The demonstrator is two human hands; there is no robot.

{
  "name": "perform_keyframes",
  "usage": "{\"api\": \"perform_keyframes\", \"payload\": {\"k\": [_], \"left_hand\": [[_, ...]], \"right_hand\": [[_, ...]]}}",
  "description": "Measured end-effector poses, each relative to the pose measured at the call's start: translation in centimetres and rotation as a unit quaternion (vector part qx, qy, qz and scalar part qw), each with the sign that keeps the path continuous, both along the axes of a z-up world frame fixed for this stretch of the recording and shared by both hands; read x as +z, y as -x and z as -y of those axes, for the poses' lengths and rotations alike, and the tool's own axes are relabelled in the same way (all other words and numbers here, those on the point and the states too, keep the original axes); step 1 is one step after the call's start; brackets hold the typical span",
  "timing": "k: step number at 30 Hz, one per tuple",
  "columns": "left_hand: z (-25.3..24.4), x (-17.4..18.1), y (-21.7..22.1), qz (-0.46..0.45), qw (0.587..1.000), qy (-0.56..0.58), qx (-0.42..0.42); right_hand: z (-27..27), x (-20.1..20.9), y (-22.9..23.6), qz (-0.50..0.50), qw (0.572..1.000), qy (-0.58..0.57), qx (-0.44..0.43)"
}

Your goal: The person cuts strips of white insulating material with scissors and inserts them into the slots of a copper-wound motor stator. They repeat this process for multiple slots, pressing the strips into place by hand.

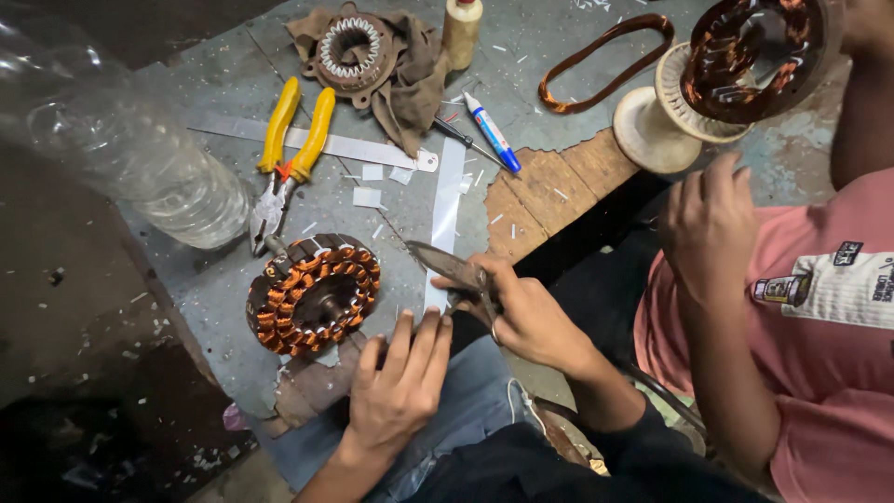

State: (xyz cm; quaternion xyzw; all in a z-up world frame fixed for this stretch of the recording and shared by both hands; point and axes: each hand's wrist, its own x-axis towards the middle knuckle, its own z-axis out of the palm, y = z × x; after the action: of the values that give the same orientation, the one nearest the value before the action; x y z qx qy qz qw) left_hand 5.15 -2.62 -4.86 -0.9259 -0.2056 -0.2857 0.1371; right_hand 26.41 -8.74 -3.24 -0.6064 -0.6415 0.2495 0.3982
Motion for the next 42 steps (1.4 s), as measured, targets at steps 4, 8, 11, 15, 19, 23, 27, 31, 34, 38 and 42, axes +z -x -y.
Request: {"api": "perform_keyframes", "payload": {"k": [4,8,11,15,19,23,27,31,34,38,42], "left_hand": [[-0.8,0.2,-0.2,0.011,0.999,0.022,-0.039],[-1.2,0.9,-0.3,0.028,0.998,0.032,-0.053],[-1.3,1.4,-0.1,0.076,0.995,0.007,-0.059],[-1.0,2.0,0.3,0.109,0.993,-0.027,-0.019],[-0.6,2.3,-0.2,0.16,0.985,0.061,-0.016],[0.2,2.2,-1.3,0.241,0.958,0.153,-0.005],[0.9,2.0,-2.4,0.352,0.9,0.255,0.034],[1.2,2.3,-2.8,0.438,0.797,0.413,0.059],[1.1,2.3,-2.8,0.505,0.675,0.538,0.017],[1.8,2.1,-2.4,0.564,0.542,0.621,-0.047],[1.8,2.0,-1.8,0.562,0.497,0.657,-0.071]], "right_hand": [[-0.2,0.1,0.2,-0.028,1.0,0.004,-0.005],[0.0,-0.3,0.0,-0.044,0.999,0.01,0.0],[0.4,-1.3,-0.2,-0.06,0.998,-0.019,0.007],[1.3,-2.5,0.2,-0.239,0.97,-0.029,-0.018],[2.9,-2.9,-0.1,-0.338,0.94,-0.039,-0.037],[3.6,-3.3,-0.6,-0.224,0.966,-0.121,-0.035],[4.6,-4.2,-0.2,-0.201,0.964,-0.169,-0.038],[6.1,-5.7,0.2,-0.164,0.974,-0.143,-0.068],[7.7,-7.5,0.5,-0.173,0.978,-0.094,-0.068],[9.2,-10.3,1.1,-0.188,0.979,-0.004,-0.073],[9.6,-11.8,1.4,-0.223,0.972,0.051,-0.047]]}}
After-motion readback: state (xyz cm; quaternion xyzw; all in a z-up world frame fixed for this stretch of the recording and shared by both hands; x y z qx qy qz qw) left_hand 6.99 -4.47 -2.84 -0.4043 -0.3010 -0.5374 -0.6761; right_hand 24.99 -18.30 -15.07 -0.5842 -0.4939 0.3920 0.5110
